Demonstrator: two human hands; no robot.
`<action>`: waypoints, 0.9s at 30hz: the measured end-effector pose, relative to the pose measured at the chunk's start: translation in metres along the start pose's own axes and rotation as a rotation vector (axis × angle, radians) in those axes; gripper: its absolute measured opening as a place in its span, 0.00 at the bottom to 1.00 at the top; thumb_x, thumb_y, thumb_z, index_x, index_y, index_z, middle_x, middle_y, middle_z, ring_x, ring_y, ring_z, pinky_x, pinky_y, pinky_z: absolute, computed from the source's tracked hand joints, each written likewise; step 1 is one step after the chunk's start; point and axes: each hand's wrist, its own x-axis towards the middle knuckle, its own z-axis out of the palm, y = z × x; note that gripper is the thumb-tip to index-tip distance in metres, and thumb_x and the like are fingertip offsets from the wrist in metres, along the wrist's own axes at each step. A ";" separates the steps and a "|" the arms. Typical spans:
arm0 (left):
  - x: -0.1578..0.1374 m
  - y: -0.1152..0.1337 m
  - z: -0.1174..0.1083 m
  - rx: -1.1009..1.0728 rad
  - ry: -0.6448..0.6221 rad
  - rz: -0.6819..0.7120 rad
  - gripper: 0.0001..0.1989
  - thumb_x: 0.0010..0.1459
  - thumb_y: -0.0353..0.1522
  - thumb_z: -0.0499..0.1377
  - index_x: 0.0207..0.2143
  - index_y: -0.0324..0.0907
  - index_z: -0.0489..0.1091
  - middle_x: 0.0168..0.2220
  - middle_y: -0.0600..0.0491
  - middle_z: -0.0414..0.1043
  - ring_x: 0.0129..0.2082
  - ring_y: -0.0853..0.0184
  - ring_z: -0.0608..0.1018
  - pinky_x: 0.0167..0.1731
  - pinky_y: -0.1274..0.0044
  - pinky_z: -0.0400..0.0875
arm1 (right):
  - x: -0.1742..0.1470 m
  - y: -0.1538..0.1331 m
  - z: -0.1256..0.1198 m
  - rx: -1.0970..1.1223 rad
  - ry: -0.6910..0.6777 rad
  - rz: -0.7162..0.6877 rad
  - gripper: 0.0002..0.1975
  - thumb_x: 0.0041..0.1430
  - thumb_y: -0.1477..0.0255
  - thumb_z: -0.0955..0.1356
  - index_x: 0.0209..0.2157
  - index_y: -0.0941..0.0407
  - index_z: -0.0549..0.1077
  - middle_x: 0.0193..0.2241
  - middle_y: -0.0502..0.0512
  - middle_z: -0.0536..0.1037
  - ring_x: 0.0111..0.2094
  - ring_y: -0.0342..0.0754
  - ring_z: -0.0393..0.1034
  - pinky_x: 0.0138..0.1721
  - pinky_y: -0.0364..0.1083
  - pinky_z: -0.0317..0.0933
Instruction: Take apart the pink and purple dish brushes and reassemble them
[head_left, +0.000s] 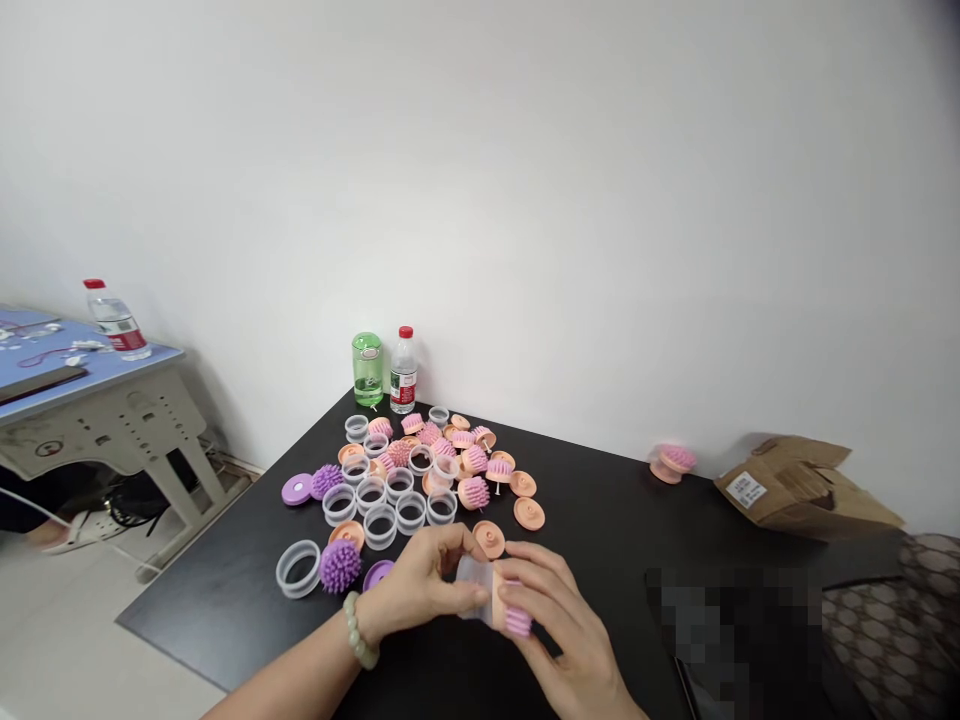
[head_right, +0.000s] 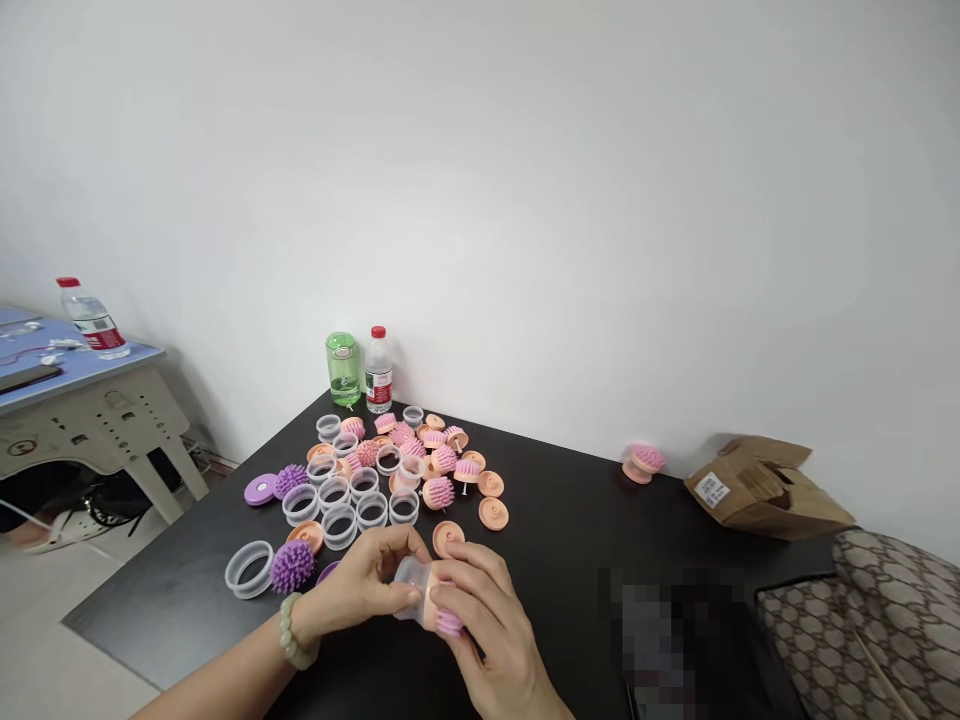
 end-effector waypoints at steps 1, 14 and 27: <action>0.001 -0.001 0.000 -0.050 -0.006 -0.003 0.23 0.47 0.48 0.70 0.35 0.39 0.71 0.27 0.57 0.67 0.25 0.72 0.64 0.25 0.80 0.57 | -0.001 0.000 0.000 -0.008 0.001 0.001 0.14 0.62 0.77 0.69 0.49 0.52 0.73 0.45 0.58 0.79 0.54 0.57 0.69 0.52 0.53 0.69; -0.003 0.004 0.000 0.377 0.091 0.437 0.38 0.51 0.57 0.62 0.57 0.46 0.62 0.55 0.43 0.65 0.53 0.53 0.70 0.51 0.65 0.67 | -0.003 0.002 0.006 0.489 0.036 0.776 0.16 0.61 0.56 0.68 0.41 0.54 0.76 0.33 0.54 0.79 0.33 0.50 0.74 0.35 0.44 0.68; -0.003 0.011 -0.001 0.422 -0.006 0.502 0.29 0.58 0.51 0.61 0.56 0.47 0.65 0.54 0.45 0.69 0.56 0.53 0.68 0.58 0.62 0.61 | -0.004 0.003 0.005 0.345 0.064 0.698 0.12 0.58 0.61 0.70 0.42 0.52 0.75 0.36 0.54 0.80 0.37 0.51 0.77 0.38 0.44 0.70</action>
